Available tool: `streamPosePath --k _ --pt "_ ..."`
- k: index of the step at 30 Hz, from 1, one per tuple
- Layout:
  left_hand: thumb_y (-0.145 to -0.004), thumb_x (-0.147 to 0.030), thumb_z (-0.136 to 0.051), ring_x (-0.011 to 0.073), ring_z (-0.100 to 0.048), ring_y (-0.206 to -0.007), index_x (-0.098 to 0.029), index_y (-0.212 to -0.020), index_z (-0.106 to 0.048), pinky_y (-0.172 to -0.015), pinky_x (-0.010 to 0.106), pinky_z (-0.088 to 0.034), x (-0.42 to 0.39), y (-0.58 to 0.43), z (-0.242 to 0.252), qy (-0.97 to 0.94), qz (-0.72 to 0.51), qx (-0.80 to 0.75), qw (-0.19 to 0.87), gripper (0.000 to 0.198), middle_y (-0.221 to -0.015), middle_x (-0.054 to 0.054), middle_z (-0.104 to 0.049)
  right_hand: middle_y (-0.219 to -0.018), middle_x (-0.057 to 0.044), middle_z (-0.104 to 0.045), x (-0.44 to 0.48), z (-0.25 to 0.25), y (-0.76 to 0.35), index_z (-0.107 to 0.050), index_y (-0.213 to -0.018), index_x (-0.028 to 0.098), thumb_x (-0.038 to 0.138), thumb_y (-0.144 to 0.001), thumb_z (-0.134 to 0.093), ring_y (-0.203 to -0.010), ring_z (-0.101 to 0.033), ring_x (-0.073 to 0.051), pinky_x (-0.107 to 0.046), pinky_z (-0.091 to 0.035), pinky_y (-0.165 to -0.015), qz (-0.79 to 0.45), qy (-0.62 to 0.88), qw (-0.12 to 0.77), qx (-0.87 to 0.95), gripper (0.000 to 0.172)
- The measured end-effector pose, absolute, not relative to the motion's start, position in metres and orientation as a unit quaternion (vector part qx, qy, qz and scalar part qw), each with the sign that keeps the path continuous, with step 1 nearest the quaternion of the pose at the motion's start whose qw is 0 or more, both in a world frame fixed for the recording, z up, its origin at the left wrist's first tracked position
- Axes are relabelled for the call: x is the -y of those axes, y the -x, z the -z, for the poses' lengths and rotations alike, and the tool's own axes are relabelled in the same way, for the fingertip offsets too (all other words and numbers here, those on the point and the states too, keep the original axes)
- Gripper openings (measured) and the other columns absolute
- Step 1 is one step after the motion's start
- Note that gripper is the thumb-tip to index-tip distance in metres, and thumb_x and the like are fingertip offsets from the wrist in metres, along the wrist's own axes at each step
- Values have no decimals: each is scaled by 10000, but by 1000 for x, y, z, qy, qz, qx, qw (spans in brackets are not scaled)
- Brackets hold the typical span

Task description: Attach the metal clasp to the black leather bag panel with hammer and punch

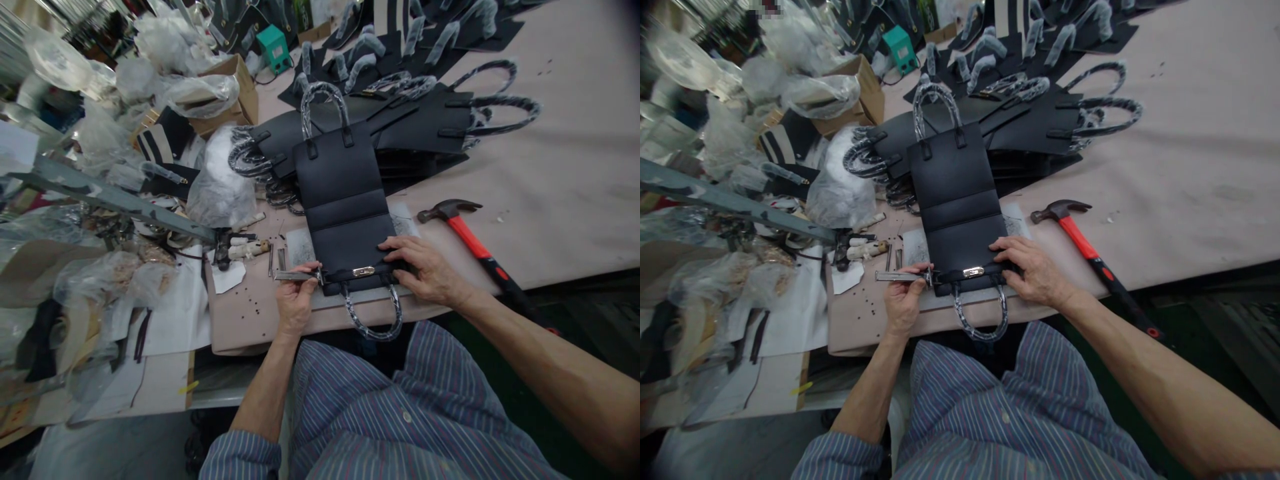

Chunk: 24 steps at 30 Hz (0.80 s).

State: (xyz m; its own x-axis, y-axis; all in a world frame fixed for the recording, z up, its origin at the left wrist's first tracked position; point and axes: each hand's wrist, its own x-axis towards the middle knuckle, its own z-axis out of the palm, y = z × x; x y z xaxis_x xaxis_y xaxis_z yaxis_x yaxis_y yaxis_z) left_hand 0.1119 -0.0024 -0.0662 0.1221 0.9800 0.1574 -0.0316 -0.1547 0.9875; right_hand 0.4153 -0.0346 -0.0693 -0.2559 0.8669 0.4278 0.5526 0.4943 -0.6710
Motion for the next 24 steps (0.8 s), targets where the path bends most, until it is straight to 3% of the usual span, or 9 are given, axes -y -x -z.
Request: streamPosePath --k 24 --pt "-922 -211 -697 220 -722 -1087 -198 -1046 -641 -993 422 -573 4 -114 70 -658 -490 -373 433 137 -1147 89 -746 -1300 -104 -648 35 68 -415 -653 -1072 227 164 -828 -579 -1257 -574 -348 -606 -467 -1064 -194 465 393 769 262"
